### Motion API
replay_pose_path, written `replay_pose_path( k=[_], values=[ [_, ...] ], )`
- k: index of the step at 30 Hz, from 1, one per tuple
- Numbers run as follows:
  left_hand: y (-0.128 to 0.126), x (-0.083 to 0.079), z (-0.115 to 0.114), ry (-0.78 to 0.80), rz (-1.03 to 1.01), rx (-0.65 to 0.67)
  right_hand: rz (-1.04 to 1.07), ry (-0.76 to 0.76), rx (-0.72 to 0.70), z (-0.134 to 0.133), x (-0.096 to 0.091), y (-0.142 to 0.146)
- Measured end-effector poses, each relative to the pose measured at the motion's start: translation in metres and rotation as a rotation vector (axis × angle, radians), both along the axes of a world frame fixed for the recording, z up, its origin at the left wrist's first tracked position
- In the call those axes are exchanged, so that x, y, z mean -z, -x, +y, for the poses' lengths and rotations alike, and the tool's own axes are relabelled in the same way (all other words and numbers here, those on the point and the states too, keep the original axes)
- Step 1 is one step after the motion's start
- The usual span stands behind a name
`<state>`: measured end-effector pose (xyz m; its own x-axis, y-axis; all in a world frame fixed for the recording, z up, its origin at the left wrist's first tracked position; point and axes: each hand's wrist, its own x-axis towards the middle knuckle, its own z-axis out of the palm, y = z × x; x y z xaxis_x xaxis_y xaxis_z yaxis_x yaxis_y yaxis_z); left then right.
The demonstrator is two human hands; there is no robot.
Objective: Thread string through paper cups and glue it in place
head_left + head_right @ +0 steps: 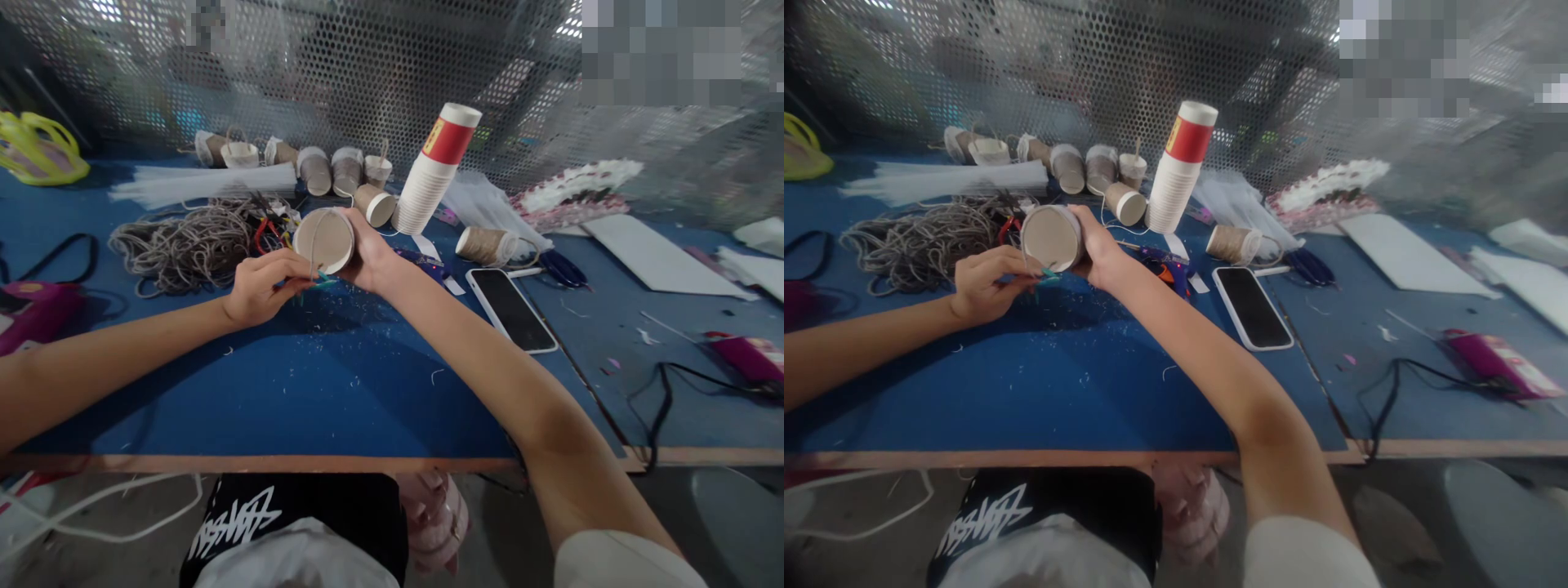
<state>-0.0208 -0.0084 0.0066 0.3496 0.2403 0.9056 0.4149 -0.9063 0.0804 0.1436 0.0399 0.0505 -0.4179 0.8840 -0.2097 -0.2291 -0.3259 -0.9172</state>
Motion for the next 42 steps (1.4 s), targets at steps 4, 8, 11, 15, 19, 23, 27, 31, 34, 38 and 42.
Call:
replay_pose_path(
  k=[4,8,11,15,19,23,27,31,34,38,42],
  values=[
    [0.001,0.003,0.002,0.094,-0.024,0.079,0.013,0.02,-0.001,0.002,0.002,0.0],
    [0.002,0.006,0.003,0.158,-0.009,0.132,0.049,0.021,-0.015,0.003,0.003,0.001],
    [0.003,0.006,0.004,0.166,-0.015,0.125,0.058,0.014,-0.018,0.002,0.002,0.002],
    [0.001,0.005,0.003,0.16,-0.046,0.159,0.043,-0.013,0.004,0.0,0.001,0.004],
    [-0.001,0.005,0.002,0.192,-0.074,0.195,0.001,-0.036,0.032,-0.002,0.001,0.006],
    [-0.002,0.004,0.002,0.191,-0.096,0.198,-0.017,-0.065,0.058,-0.004,0.001,0.006],
    [-0.002,0.003,0.002,0.204,-0.093,0.221,-0.043,-0.083,0.072,-0.005,0.0,0.006],
    [-0.001,0.004,0.002,0.22,-0.101,0.211,-0.064,-0.092,0.084,-0.004,0.0,0.008],
    [-0.001,0.004,0.002,0.234,-0.092,0.187,-0.053,-0.075,0.073,-0.002,0.001,0.008],
    [0.0,0.004,0.001,0.212,-0.1,0.165,-0.01,-0.002,0.046,0.005,0.005,0.004],
    [0.0,0.01,0.005,0.294,-0.226,0.096,0.037,0.104,0.023,0.013,0.011,0.001]
  ],
)
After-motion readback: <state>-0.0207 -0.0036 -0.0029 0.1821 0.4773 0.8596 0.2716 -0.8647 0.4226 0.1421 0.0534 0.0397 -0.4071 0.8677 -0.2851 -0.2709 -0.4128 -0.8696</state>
